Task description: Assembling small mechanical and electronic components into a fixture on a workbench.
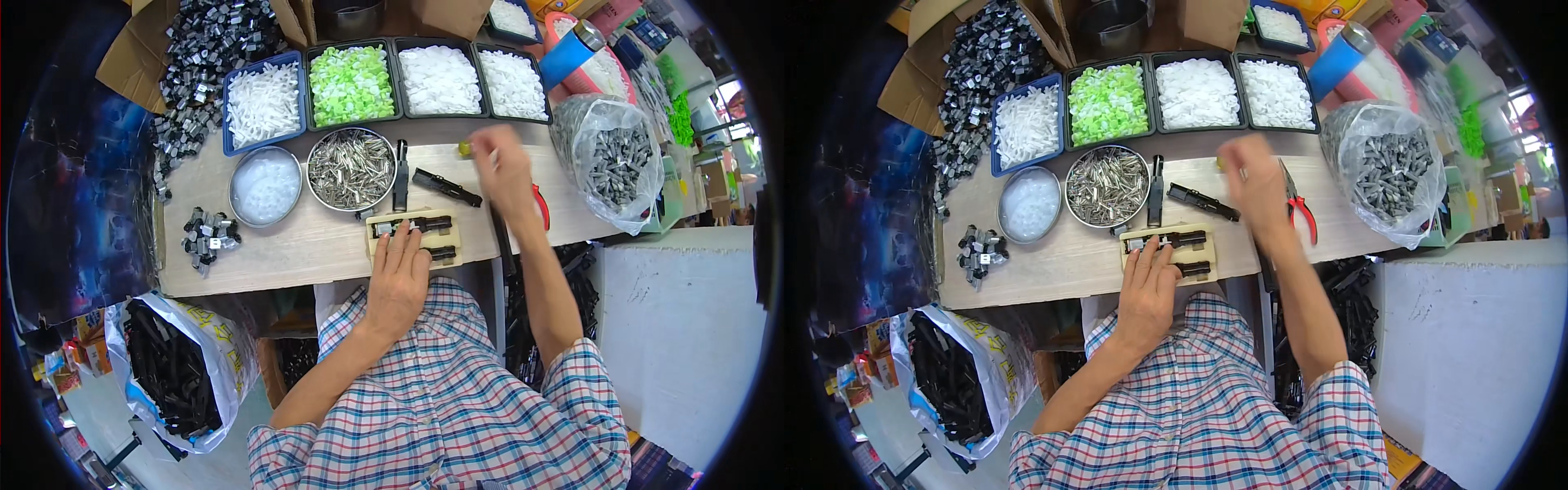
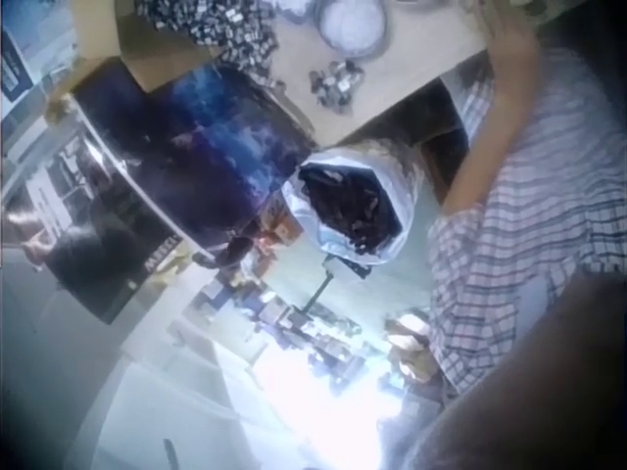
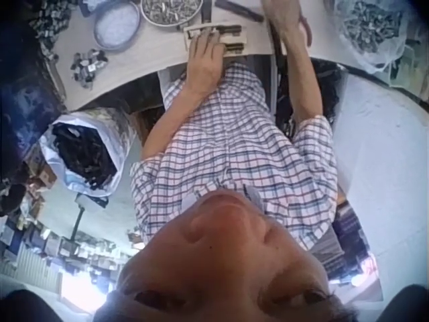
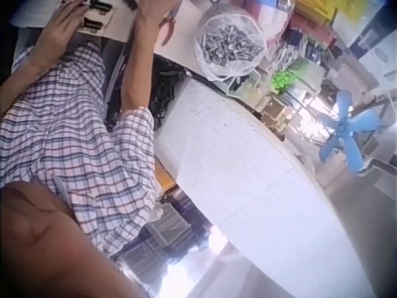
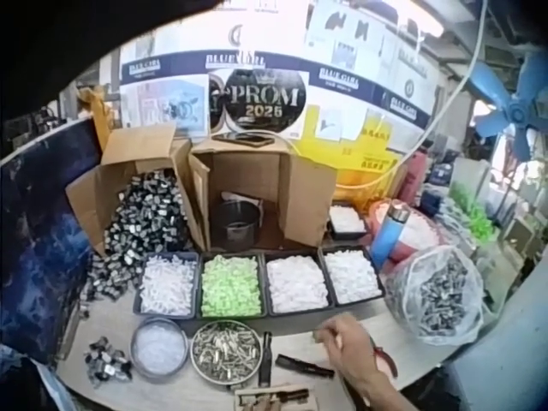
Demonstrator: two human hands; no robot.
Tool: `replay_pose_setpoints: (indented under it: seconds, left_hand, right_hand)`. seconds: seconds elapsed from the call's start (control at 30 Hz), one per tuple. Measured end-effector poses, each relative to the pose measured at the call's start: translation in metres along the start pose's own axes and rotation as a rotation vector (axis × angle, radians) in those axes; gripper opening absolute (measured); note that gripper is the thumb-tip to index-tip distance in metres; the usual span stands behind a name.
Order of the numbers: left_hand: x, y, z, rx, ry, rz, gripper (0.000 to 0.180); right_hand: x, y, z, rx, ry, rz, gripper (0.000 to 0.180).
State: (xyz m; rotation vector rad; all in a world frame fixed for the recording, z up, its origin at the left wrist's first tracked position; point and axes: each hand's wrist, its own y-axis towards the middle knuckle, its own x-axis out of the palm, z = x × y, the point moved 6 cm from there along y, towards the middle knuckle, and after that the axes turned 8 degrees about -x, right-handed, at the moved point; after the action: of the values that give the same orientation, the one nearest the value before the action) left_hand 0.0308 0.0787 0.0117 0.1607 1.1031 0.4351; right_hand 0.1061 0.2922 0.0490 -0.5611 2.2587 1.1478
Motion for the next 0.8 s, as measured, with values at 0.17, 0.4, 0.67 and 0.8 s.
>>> replay_pose_setpoints:
  seconds: [0.17, 0.4, 0.67, 0.8]
  left_hand:
    - [-0.025, 0.035, -0.035, -0.095, -0.182, 0.088, 0.02]
    - [-0.019, 0.071, -0.086, -0.072, 0.051, 0.222, 0.014]
    - [-0.023, 0.064, -0.091, -0.098, 0.096, 0.289, 0.014]
    - [-0.03, 0.057, -0.082, -0.173, -0.202, 0.342, 0.013]
  right_hand:
    - [-0.031, 0.044, 0.112, 0.134, -0.411, 0.174, 0.012]
    - [-0.022, 0.059, 0.137, 0.194, -0.615, 0.101, 0.014]
    - [0.023, 0.007, 0.012, -0.006, -0.004, 0.135, 0.006]
    - [0.056, -0.046, -0.047, 0.334, 0.34, -0.03, 0.006]
